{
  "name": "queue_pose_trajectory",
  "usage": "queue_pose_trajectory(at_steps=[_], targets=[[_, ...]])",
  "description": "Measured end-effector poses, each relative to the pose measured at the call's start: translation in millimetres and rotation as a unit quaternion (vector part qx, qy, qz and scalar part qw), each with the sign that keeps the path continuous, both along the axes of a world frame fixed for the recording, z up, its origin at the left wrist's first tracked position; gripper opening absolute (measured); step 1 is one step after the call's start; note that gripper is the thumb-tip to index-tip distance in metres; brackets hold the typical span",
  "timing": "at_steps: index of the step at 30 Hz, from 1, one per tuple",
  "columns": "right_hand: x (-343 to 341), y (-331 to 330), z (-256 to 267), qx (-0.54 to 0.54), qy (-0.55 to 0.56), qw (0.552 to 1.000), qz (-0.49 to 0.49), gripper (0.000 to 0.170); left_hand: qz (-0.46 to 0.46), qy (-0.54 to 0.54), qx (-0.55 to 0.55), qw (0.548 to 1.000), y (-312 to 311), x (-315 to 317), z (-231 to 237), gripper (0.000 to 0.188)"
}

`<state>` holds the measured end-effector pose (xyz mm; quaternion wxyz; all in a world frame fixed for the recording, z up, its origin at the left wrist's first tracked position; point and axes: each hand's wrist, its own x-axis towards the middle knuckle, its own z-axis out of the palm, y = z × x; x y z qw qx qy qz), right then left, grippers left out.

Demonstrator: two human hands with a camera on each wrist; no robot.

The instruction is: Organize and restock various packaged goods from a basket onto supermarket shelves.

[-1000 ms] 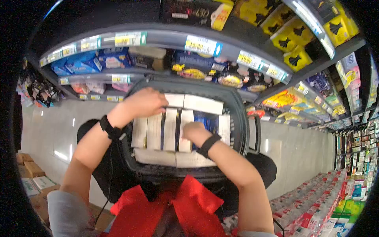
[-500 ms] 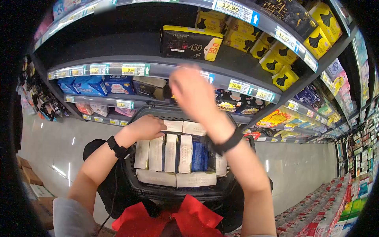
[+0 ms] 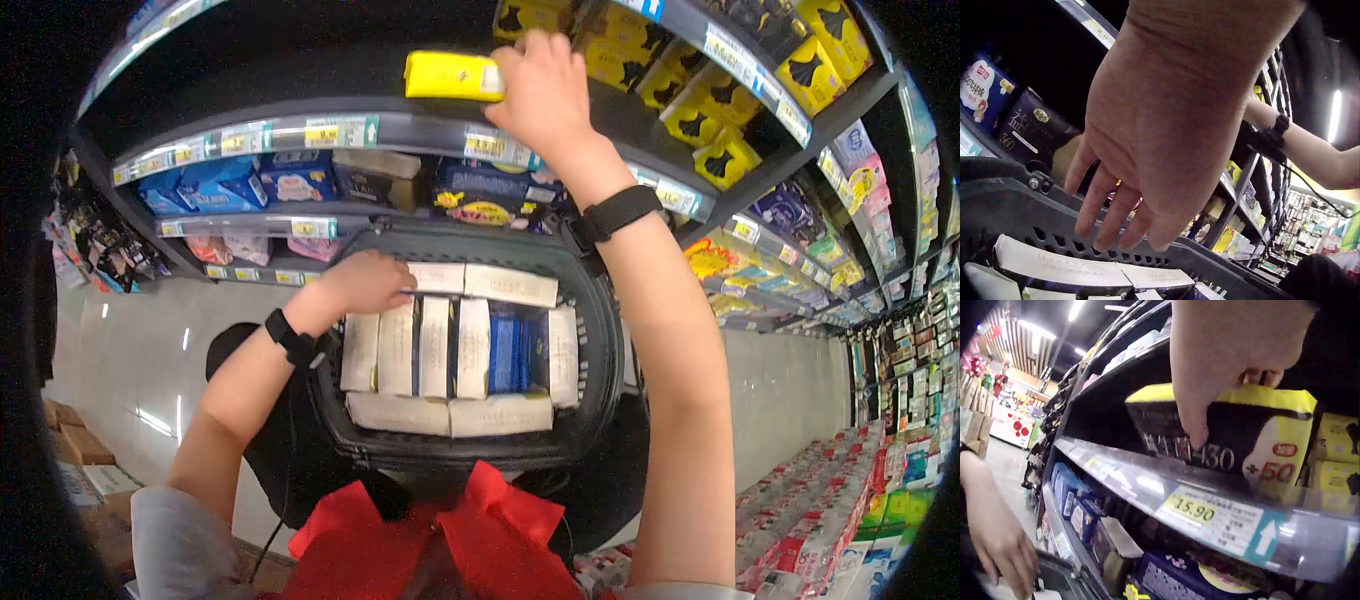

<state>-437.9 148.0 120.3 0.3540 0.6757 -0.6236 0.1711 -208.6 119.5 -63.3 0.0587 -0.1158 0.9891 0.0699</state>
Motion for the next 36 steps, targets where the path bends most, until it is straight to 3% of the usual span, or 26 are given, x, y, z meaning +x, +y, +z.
queue_pose_trajectory(at_steps=[3,5,7,8,10,14,15,16,17,20,23,30,33,36], targets=[[12,39,0,-0.147,0.032,0.982,0.117,0.047,0.024,-0.014,0.024,0.999,3,0,10,0.026],[5,63,-12,-0.207,-0.050,0.957,0.198,0.054,0.019,-0.016,0.033,0.999,4,1,13,0.025],[28,109,-26,-0.122,-0.259,0.956,0.067,0.064,0.020,0.013,0.025,0.999,4,2,11,0.024],[24,124,-37,-0.060,-0.330,0.940,0.067,0.069,0.008,0.023,0.019,1.000,3,2,8,0.023],[29,148,-63,0.086,-0.368,0.923,-0.072,0.067,0.009,0.011,0.021,1.000,6,0,11,0.023],[-2,165,-158,0.360,-0.436,0.789,-0.243,0.071,0.000,-0.007,0.028,1.000,9,-6,13,0.023],[-9,165,-170,0.425,-0.433,0.749,-0.267,0.077,-0.002,-0.004,0.033,0.999,10,-7,12,0.023],[-15,164,-184,0.452,-0.435,0.736,-0.253,0.081,-0.003,-0.007,0.033,0.999,10,-7,10,0.023],[-17,160,-191,0.506,-0.437,0.696,-0.264,0.078,-0.003,-0.012,0.037,0.999,10,-8,8,0.024],[-18,150,-226,0.520,-0.396,0.716,-0.246,0.079,-0.001,-0.022,0.039,0.999,9,-8,5,0.024],[-5,139,-234,0.444,-0.425,0.736,-0.283,0.074,0.003,-0.027,0.030,0.999,9,-7,9,0.024],[22,146,-249,0.413,-0.375,0.770,-0.310,0.053,-0.018,-0.022,0.025,0.999,16,-10,11,0.023],[29,159,-283,0.399,-0.362,0.789,-0.296,0.054,-0.020,-0.025,0.031,0.999,20,-11,7,0.023],[17,157,-301,0.445,-0.345,0.778,-0.279,0.068,-0.018,-0.018,0.029,0.999,16,-11,5,0.023]])
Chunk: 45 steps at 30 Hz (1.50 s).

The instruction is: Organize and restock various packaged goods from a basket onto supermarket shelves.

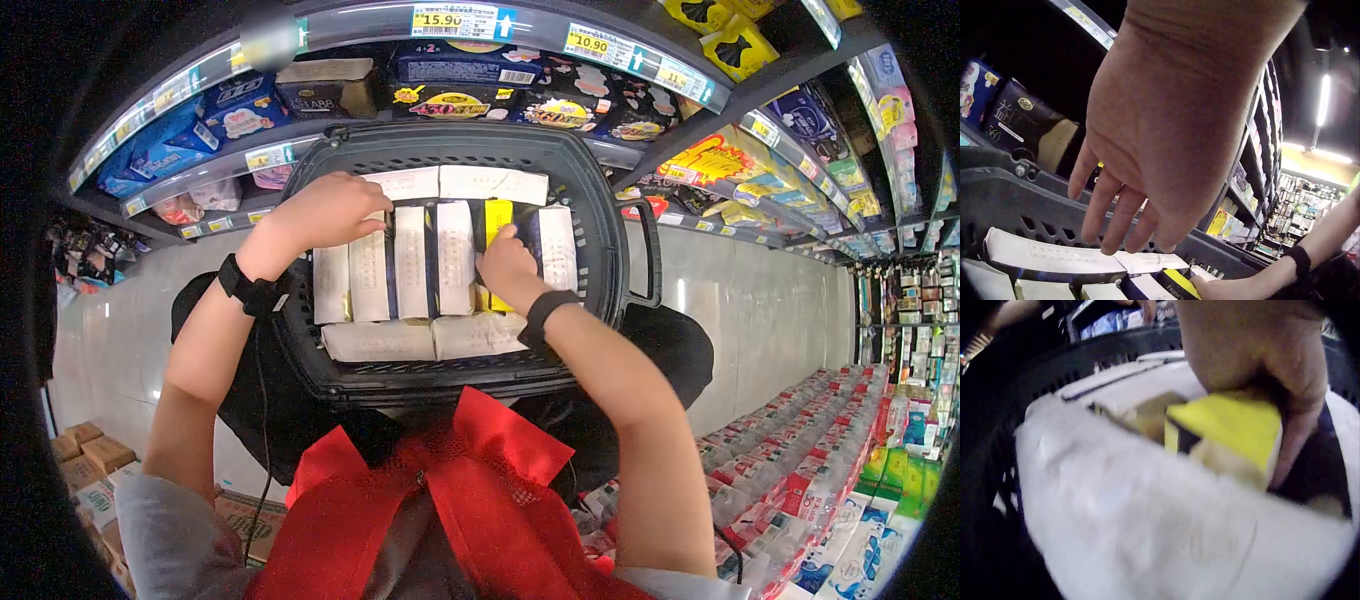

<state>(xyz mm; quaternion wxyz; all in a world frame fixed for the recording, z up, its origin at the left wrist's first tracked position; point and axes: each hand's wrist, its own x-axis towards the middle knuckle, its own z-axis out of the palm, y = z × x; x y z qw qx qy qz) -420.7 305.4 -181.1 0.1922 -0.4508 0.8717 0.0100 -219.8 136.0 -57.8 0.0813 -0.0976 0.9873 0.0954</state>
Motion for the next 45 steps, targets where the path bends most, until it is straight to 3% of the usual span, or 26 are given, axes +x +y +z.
queue_pose_trajectory(at_steps=[2,3,5,7,8,11,12,13,14,15,18,20,21,24,26,27,29,31,33,34,36,37,39,41,43,45], targets=[[-14,-12,8,0.110,0.001,0.989,0.102,0.080,0.001,-0.012,-0.001,1.000,-1,4,1,0.023],[-2,-19,76,0.177,-0.045,0.967,0.178,0.068,0.003,-0.001,-0.001,1.000,-1,6,3,0.023],[-12,-27,88,0.235,-0.106,0.937,0.235,0.048,0.010,0.012,-0.002,1.000,-2,10,3,0.023],[-20,-22,50,0.269,-0.181,0.925,0.198,0.030,0.004,0.008,-0.008,1.000,-2,9,5,0.023],[-19,-14,43,0.173,-0.174,0.948,0.203,0.025,0.007,0.012,-0.008,1.000,-2,9,6,0.024],[-16,-14,41,0.128,-0.135,0.947,0.262,0.026,-0.003,-0.003,-0.035,0.999,-1,6,4,0.023],[-15,-19,63,0.165,-0.154,0.930,0.290,0.024,0.001,-0.009,-0.039,0.999,-2,5,-3,0.024],[-21,-22,49,0.164,-0.052,0.907,0.385,0.025,0.003,-0.017,-0.043,0.999,-3,3,-7,0.025],[-17,-27,70,0.194,-0.066,0.912,0.356,0.024,-0.005,-0.015,-0.042,0.999,-3,2,-4,0.025],[-29,-28,48,0.144,-0.045,0.906,0.395,0.026,-0.013,-0.017,-0.038,0.999,-2,2,-2,0.026],[-27,-19,22,0.098,-0.078,0.928,0.352,0.044,-0.018,-0.009,-0.036,0.999,-1,2,-4,0.027],[-26,-13,31,0.076,-0.100,0.935,0.331,0.046,-0.020,-0.011,-0.034,0.999,-3,3,-7,0.025],[-28,-14,41,0.113,-0.100,0.920,0.360,0.047,-0.019,-0.016,-0.031,0.999,-4,3,-9,0.024],[-35,-12,38,0.137,-0.133,0.927,0.324,0.045,-0.024,0.008,0.007,1.000,-4,1,-7,0.024],[-39,1,-6,0.003,-0.123,0.929,0.350,0.046,-0.019,0.051,0.059,0.997,4,-4,8,0.024],[-36,5,5,-0.036,-0.113,0.919,0.375,0.047,-0.016,0.096,0.114,0.989,9,-9,20,0.024],[-29,1,44,0.055,-0.133,0.927,0.347,0.048,-0.012,0.147,0.152,0.977,16,-28,47,0.023],[-23,0,95,0.076,-0.151,0.920,0.353,0.044,-0.009,0.347,0.142,0.927,15,-52,81,0.021],[-22,5,144,-0.004,-0.132,0.919,0.371,0.038,0.064,0.427,0.139,0.891,3,-83,117,0.022],[-24,9,162,-0.008,-0.136,0.919,0.369,0.038,0.051,0.465,0.120,0.876,-8,-104,139,0.024],[-33,18,185,-0.238,-0.177,0.889,0.349,0.033,0.064,0.523,0.079,0.846,-42,-158,169,0.030],[-38,22,187,-0.243,-0.179,0.889,0.345,0.033,0.088,0.544,0.056,0.833,-63,-188,177,0.034],[-49,29,188,-0.223,-0.078,0.920,0.312,0.030,0.217,0.476,-0.041,0.851,-88,-241,202,0.041],[-58,39,172,-0.185,-0.027,0.937,0.296,0.032,0.186,0.439,-0.084,0.875,-144,-292,209,0.051],[-67,46,155,-0.025,-0.009,0.971,0.238,0.033,0.199,0.405,-0.120,0.884,-160,-322,217,0.053],[-72,51,160,-0.020,-0.014,0.973,0.229,0.032,0.213,0.371,-0.153,0.891,-171,-343,220,0.054]])
